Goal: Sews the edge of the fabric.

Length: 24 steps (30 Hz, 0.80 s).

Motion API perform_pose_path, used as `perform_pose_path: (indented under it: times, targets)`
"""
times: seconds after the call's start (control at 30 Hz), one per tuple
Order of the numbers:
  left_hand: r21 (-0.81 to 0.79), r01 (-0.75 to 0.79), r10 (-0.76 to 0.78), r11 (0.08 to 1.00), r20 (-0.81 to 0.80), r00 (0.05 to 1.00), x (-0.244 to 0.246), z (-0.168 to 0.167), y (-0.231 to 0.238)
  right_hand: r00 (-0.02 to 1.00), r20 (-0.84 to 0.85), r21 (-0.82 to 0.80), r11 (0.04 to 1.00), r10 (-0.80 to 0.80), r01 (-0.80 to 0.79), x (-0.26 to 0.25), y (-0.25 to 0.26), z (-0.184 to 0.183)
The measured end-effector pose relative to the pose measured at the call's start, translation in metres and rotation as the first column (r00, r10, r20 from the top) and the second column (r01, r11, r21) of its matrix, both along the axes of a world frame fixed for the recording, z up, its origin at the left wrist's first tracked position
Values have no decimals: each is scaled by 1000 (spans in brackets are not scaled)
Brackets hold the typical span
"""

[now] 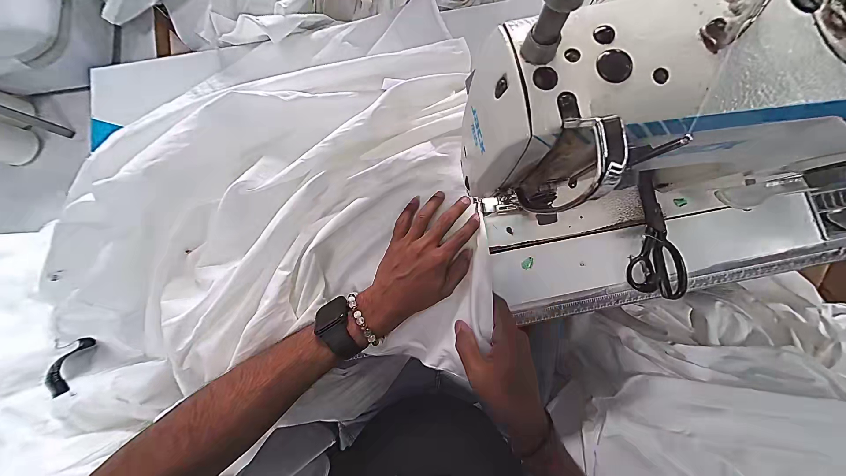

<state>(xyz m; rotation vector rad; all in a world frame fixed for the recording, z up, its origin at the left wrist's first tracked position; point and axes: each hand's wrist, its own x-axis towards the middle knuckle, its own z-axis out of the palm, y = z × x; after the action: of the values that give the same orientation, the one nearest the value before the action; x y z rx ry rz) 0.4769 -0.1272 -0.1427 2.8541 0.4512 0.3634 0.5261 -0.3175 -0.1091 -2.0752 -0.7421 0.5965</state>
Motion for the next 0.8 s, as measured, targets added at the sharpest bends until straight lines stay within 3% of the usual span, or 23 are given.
perform_pose_path:
  times: [0.1,0.2,0.8]
  targets:
    - [29,28,-30,999,48,998,1,1,6,987,-125,173,977,-103,124,-23,-14,14]
    - [69,48,-53,996,63,997,1,2,11,991,-90,221,968,-102,119,-11,-8,16]
    - [124,180,-196,976,128,972,2,8,37,969,226,9,995,-100,101,19,38,-7]
